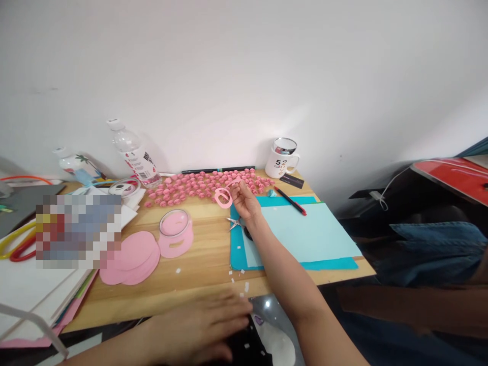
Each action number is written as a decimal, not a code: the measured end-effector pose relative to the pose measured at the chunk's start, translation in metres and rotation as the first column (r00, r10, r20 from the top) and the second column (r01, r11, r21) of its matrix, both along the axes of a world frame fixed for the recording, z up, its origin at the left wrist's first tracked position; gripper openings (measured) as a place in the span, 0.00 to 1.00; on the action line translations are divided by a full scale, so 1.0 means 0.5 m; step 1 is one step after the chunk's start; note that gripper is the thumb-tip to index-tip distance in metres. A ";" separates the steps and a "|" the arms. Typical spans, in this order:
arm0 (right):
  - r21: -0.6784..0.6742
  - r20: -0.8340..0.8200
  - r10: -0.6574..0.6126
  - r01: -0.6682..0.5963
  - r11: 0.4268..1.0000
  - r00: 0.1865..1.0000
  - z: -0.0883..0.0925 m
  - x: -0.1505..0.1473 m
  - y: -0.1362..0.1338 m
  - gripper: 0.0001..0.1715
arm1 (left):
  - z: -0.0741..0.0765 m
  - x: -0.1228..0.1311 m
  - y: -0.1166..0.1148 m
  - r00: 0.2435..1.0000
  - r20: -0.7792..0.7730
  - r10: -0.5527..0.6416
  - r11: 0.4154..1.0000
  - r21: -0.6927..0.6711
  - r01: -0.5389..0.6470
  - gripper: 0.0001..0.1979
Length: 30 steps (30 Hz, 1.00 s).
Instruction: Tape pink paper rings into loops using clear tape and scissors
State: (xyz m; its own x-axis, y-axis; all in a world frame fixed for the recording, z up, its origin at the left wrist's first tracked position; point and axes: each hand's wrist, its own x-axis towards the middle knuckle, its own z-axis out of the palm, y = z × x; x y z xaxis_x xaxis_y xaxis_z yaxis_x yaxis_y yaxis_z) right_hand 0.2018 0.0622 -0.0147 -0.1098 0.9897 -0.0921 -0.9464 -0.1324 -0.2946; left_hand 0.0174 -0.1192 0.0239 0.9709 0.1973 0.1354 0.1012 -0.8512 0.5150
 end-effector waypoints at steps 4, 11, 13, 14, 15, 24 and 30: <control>0.008 0.025 -0.006 0.006 1.000 1.000 0.002 -0.001 0.000 0.08 | -0.037 0.035 0.036 0.956 -0.042 0.290 0.937 0.214 -0.275 0.32; 0.006 0.085 -0.030 0.030 1.000 0.996 0.002 -0.002 0.001 0.05 | -0.084 0.078 0.036 0.947 -0.061 0.316 0.906 0.315 -0.283 0.40; 0.002 0.092 -0.031 0.031 1.000 0.995 0.002 -0.003 0.001 0.04 | -0.081 0.074 0.010 0.982 -0.043 0.185 0.941 0.296 -0.164 0.40; 0.000 0.094 -0.030 0.030 1.000 0.995 0.002 -0.004 0.001 0.04 | -0.077 0.070 -0.002 0.994 -0.016 0.108 0.954 0.284 -0.099 0.36; -0.003 0.093 -0.028 0.029 1.000 0.995 0.002 -0.004 0.001 0.04 | -0.073 0.067 -0.012 1.000 0.000 0.017 0.965 0.262 -0.017 0.30; -0.063 -0.033 -0.004 0.001 0.998 0.999 0.012 -0.005 -0.005 0.06 | -0.040 -0.058 -0.002 0.883 0.259 0.391 0.817 0.343 -0.463 0.24; -0.065 -0.032 0.020 -0.022 0.998 0.999 0.005 -0.005 -0.003 0.06 | -0.088 -0.132 -0.028 0.763 0.124 0.634 0.653 0.443 -0.614 0.33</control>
State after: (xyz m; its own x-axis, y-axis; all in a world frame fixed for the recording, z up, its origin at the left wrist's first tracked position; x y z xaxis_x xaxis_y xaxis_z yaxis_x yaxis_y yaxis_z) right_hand 0.1991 0.0606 -0.0120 -0.1340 0.9792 -0.1527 -0.9518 -0.1700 -0.2551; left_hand -0.0485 -0.1331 -0.0202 0.6469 0.6884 0.3281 0.7032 -0.7049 0.0924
